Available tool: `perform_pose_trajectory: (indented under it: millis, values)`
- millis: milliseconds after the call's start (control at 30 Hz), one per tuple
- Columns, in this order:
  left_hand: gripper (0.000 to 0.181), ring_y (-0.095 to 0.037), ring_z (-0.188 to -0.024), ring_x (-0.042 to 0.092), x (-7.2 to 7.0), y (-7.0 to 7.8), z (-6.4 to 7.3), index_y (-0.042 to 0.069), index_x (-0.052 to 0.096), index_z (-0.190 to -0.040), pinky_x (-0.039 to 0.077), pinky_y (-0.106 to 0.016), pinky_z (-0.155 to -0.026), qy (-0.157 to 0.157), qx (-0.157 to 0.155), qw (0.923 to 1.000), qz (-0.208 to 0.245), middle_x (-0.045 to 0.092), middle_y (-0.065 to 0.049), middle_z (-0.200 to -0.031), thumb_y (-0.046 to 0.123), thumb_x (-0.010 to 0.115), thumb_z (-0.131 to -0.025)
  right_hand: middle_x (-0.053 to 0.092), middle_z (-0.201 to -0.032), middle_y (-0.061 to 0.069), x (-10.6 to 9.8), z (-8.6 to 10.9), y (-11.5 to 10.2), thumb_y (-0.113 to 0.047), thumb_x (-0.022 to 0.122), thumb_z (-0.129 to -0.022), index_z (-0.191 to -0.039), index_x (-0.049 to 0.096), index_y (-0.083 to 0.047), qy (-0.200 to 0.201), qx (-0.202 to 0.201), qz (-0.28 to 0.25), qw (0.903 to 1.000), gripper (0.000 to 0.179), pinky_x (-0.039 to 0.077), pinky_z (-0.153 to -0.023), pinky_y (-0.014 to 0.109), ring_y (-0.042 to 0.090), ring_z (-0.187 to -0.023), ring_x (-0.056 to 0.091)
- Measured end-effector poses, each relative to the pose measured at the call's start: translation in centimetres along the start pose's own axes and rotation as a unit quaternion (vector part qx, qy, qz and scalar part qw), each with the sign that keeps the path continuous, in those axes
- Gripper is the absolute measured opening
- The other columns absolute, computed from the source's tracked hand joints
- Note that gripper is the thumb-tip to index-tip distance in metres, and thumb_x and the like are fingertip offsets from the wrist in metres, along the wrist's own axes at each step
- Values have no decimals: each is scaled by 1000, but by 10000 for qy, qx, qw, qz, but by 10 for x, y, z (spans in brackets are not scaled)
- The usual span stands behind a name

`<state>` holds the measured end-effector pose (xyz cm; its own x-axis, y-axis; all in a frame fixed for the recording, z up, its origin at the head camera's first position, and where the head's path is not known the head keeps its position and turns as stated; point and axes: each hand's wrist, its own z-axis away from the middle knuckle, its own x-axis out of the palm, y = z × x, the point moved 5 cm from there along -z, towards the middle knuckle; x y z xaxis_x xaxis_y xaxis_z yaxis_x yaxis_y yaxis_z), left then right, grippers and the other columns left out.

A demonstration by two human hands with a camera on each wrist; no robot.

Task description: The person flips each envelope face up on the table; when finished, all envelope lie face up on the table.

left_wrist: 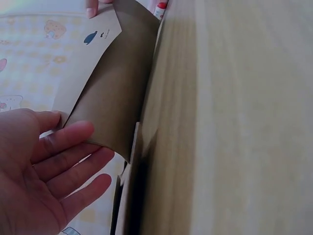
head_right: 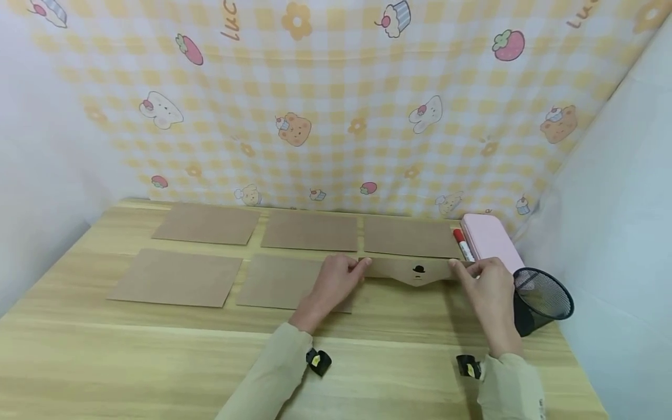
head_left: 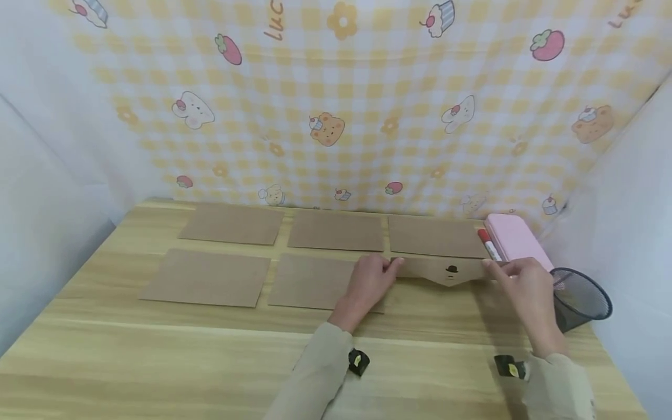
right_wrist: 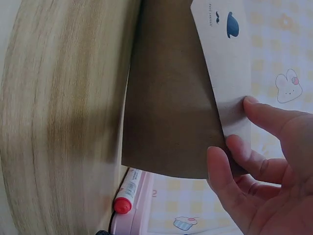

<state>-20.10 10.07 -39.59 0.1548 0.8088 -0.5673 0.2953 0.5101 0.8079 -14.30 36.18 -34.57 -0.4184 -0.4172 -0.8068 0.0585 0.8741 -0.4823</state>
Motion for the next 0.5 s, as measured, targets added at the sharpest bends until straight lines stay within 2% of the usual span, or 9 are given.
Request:
perform_pose_trajectory:
  millis: [167, 233, 400, 500]
  values:
    - [55, -5, -38, 25, -3, 0, 1, 14, 38, -48, 21, -18, -39, 26, -18, 10000, -47, 26, 8, -42, 41, 51, -94, 54, -74, 17, 7, 0, 0, -32, 60, -91, -61, 59, 2, -298, -55, 34, 9995, 46, 34, -51, 33, 28, -65, 48]
    - [54, -5, -39, 26, -4, 0, 0, 12, 43, -49, 22, -19, -39, -12, 10, 10000, 27, 30, 7, -42, 39, 51, -95, 51, -76, 18, 8, -1, 0, -31, 60, -91, -62, 57, 2, -350, -101, 34, 9993, 44, 35, -51, 33, 28, -65, 48]
    - [51, -7, -41, 34, -5, 1, -1, 8, 63, -58, 30, -21, -41, -42, 236, 9997, 85, 45, 7, -44, 38, 49, -96, 47, -70, 14, 7, -2, 0, -28, 61, -90, -61, 51, -1, -207, -132, 14, 9997, 41, 33, -49, 32, 25, -59, 45]
    - [50, -7, -42, 35, -6, 4, -2, 8, 66, -59, 31, -21, -43, 50, 381, 9993, 2, 46, 8, -44, 37, 49, -96, 45, -64, 10, 3, -2, 0, -28, 62, -90, -58, 49, -3, -82, -125, -18, 9999, 42, 33, -49, 32, 23, -56, 44]
